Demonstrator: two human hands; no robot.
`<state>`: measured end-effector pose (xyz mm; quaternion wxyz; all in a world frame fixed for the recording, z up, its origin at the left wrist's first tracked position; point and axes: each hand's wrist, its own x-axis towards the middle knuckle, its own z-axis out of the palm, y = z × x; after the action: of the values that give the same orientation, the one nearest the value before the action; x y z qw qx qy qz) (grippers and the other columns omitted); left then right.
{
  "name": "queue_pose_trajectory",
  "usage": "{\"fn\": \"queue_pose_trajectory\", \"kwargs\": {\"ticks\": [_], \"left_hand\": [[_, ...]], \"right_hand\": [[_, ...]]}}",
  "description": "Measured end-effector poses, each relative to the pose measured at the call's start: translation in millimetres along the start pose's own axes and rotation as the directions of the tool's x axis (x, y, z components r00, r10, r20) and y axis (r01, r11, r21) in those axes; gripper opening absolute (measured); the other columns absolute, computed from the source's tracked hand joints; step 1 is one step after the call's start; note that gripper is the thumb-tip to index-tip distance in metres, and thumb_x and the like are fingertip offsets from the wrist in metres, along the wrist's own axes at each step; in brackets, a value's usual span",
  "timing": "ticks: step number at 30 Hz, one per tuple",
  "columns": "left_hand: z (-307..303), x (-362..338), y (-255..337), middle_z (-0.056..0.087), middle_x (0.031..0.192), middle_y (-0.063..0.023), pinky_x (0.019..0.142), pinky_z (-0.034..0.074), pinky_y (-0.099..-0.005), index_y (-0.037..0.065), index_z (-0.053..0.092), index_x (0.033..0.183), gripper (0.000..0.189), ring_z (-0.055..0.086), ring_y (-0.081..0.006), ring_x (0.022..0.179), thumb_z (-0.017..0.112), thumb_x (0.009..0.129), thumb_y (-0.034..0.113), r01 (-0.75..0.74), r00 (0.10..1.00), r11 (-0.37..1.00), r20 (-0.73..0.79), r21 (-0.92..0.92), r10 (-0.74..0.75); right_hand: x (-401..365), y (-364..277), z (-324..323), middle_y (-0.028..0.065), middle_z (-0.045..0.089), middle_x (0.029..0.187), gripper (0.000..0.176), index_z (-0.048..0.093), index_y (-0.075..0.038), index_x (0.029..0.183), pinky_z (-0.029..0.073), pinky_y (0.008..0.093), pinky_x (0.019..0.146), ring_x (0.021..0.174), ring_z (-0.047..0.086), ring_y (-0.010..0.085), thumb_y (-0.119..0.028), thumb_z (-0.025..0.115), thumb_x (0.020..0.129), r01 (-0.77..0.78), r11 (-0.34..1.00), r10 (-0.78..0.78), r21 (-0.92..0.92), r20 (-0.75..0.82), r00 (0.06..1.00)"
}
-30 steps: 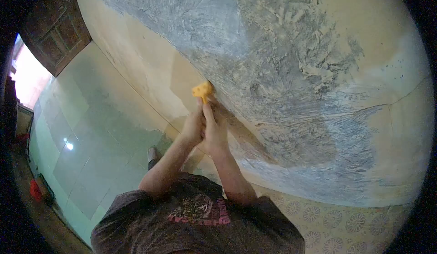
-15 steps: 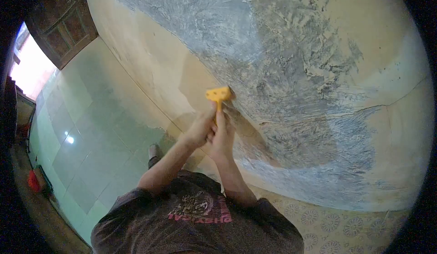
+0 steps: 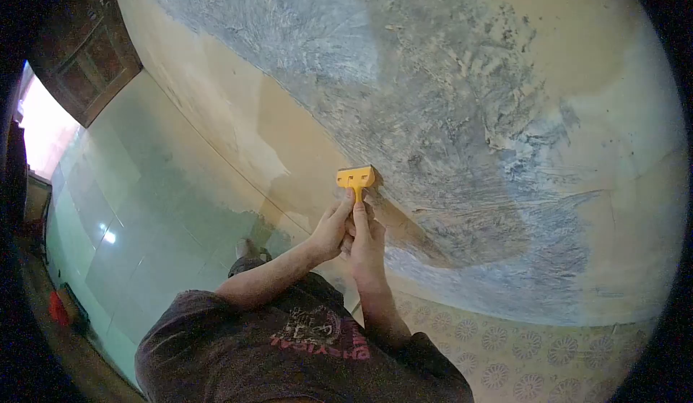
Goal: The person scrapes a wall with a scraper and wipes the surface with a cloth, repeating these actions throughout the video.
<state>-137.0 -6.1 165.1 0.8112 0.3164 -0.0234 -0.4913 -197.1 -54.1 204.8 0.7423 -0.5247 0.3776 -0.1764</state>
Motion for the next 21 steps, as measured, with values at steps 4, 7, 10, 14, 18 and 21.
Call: {"fn": "queue_pose_trajectory", "kwargs": {"ticks": [4, 7, 10, 14, 18, 21], "left_hand": [[6, -2, -4, 0.054, 0.062, -0.0004, 0.038, 0.038, -0.0193, 0.007, 0.061, 0.084, 0.058, 0.049, -0.0064, 0.045, 0.042, 0.097, 0.060, 0.005, 1.000, 1.000, -0.018, -0.024, -0.006], [2, -3, 6, 0.050, 0.055, 0.0021, 0.032, 0.030, -0.0209, 0.011, 0.057, 0.091, 0.054, 0.044, -0.0081, 0.037, 0.035, 0.099, 0.060, -0.007, 1.000, 1.000, 0.007, 0.009, 0.007], [-1, 5, -7, 0.053, 0.062, -0.0007, 0.039, 0.039, -0.0202, 0.007, 0.060, 0.085, 0.057, 0.050, -0.0077, 0.046, 0.042, 0.098, 0.059, -0.007, 1.000, 0.998, -0.024, -0.057, 0.006], [4, 3, -17, 0.054, 0.062, -0.0005, 0.037, 0.038, -0.0204, 0.008, 0.059, 0.087, 0.056, 0.050, -0.0086, 0.044, 0.041, 0.098, 0.060, -0.018, 0.999, 1.000, -0.037, 0.006, 0.018], [1, 7, -9, 0.054, 0.062, -0.0015, 0.035, 0.037, -0.0227, 0.010, 0.056, 0.090, 0.054, 0.051, -0.0103, 0.043, 0.038, 0.098, 0.061, 0.002, 0.999, 0.997, -0.039, -0.078, -0.005], [-17, 19, -15, 0.056, 0.061, -0.0028, 0.034, 0.037, -0.0233, 0.011, 0.055, 0.093, 0.053, 0.051, -0.0109, 0.042, 0.037, 0.098, 0.061, -0.099, 0.994, 0.976, 0.030, -0.192, 0.107]], "right_hand": [[-5, -12, -12, -0.0069, 0.046, 0.072, 0.024, 0.059, -0.012, 0.107, 0.025, 0.0185, 0.041, 0.052, 0.038, 0.0004, -0.034, 0.054, 0.100, -0.058, 0.998, 0.056, 0.011, 0.136, 0.989], [-4, -8, 5, -0.0074, 0.045, 0.070, 0.022, 0.059, -0.013, 0.104, 0.023, 0.0180, 0.041, 0.050, 0.035, 0.0004, -0.034, 0.054, 0.100, -0.003, 1.000, 0.005, -0.028, 0.055, 0.999], [0, -6, -5, -0.0077, 0.045, 0.069, 0.022, 0.059, -0.013, 0.104, 0.022, 0.0182, 0.040, 0.047, 0.034, 0.0004, -0.034, 0.054, 0.100, -0.038, 0.999, 0.039, -0.038, 0.048, 0.998], [-5, -8, -15, -0.0070, 0.049, 0.068, 0.029, 0.061, -0.008, 0.106, 0.024, 0.0208, 0.041, 0.050, 0.038, 0.0009, -0.036, 0.052, 0.100, -0.019, 0.997, 0.023, -0.069, 0.067, 0.997], [10, -1, 0, -0.0040, 0.055, 0.076, 0.032, 0.061, -0.006, 0.108, 0.032, 0.0193, 0.045, 0.057, 0.047, 0.0026, -0.036, 0.056, 0.099, 0.051, 0.993, -0.051, -0.107, 0.003, 0.999], [18, 1, -5, -0.0032, 0.054, 0.075, 0.033, 0.060, -0.005, 0.105, 0.032, 0.0197, 0.045, 0.056, 0.046, 0.0026, -0.037, 0.056, 0.098, 0.038, 0.979, -0.007, -0.198, 0.154, 0.988]]}}
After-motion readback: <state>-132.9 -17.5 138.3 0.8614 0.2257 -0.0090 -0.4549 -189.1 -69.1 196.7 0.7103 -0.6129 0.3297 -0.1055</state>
